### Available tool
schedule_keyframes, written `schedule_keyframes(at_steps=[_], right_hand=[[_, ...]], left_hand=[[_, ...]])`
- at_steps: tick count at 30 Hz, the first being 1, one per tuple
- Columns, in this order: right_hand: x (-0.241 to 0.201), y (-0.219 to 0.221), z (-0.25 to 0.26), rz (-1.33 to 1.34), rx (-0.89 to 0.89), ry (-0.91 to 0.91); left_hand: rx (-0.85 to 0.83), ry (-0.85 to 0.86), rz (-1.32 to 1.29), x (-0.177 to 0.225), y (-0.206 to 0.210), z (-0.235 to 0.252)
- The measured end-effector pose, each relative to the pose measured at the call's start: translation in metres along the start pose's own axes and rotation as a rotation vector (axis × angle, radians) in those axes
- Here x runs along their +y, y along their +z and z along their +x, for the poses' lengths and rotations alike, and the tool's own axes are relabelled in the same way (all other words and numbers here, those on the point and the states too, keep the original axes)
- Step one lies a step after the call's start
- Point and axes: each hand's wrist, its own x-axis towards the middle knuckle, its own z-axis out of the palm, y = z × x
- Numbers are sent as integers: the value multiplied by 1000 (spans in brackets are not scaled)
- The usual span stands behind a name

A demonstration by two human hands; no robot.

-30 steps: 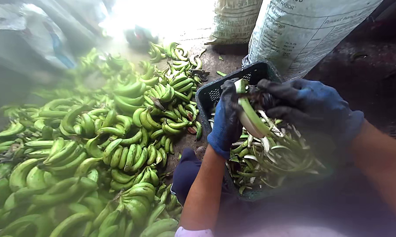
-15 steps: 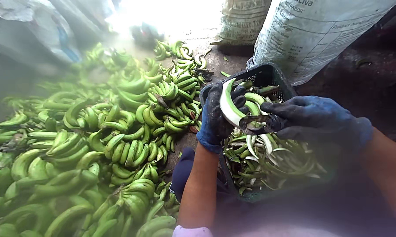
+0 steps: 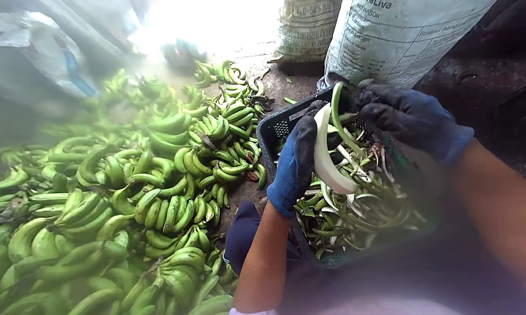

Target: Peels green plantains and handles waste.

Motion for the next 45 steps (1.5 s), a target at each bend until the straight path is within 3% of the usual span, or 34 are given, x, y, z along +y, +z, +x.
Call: schedule_keyframes(at_steps=[2,3,5,7,9,11,14,17,19,21,25,28,30,33,34,35,37,40,41,43,45], right_hand=[[4,-3,3,274,47,214],[-5,-2,4,426,55,234],[-25,6,0,617,42,158],[-43,17,-8,519,21,-27],[-54,33,-11,316,31,-198],[-57,47,-12,199,-6,-309],[-53,36,-35,324,-59,-33],[-31,-9,-64,902,-55,206],[2,-56,-94,1026,106,132],[16,-121,-128,937,328,21],[41,-249,-183,902,912,-67],[47,-258,-198,900,1127,7],[32,-222,-191,744,892,71],[17,-147,-154,469,365,-196],[20,-130,-138,227,163,-261],[15,-117,-126,-31,-17,-234],[11,-106,-108,-79,-232,-181],[66,-116,-101,303,132,-262],[87,-129,-107,359,233,-161],[148,-139,-129,320,373,214],[205,-126,-155,218,354,634]], left_hand=[[71,-53,211,2,-5,0],[126,-68,382,2,-9,0],[229,-97,643,-4,-13,5],[272,-89,728,-10,-10,9],[251,-80,596,-12,-4,7],[115,-84,228,-14,4,2],[-65,-164,-224,-3,33,9],[-108,-260,-359,10,53,16],[-90,-249,-314,8,56,19],[-66,-241,-271,4,56,19],[-117,-294,-340,2,66,20],[-301,-386,-463,5,89,20],[-513,-487,-553,3,108,22],[-743,-699,-653,-7,131,34],[-794,-732,-705,-14,135,39],[-849,-749,-772,-23,138,45],[-878,-790,-794,-37,142,51],[-802,-736,-742,-54,139,51],[-746,-694,-732,-58,137,49],[-655,-558,-644,-62,134,47],[-572,-428,-430,-64,126,49]])
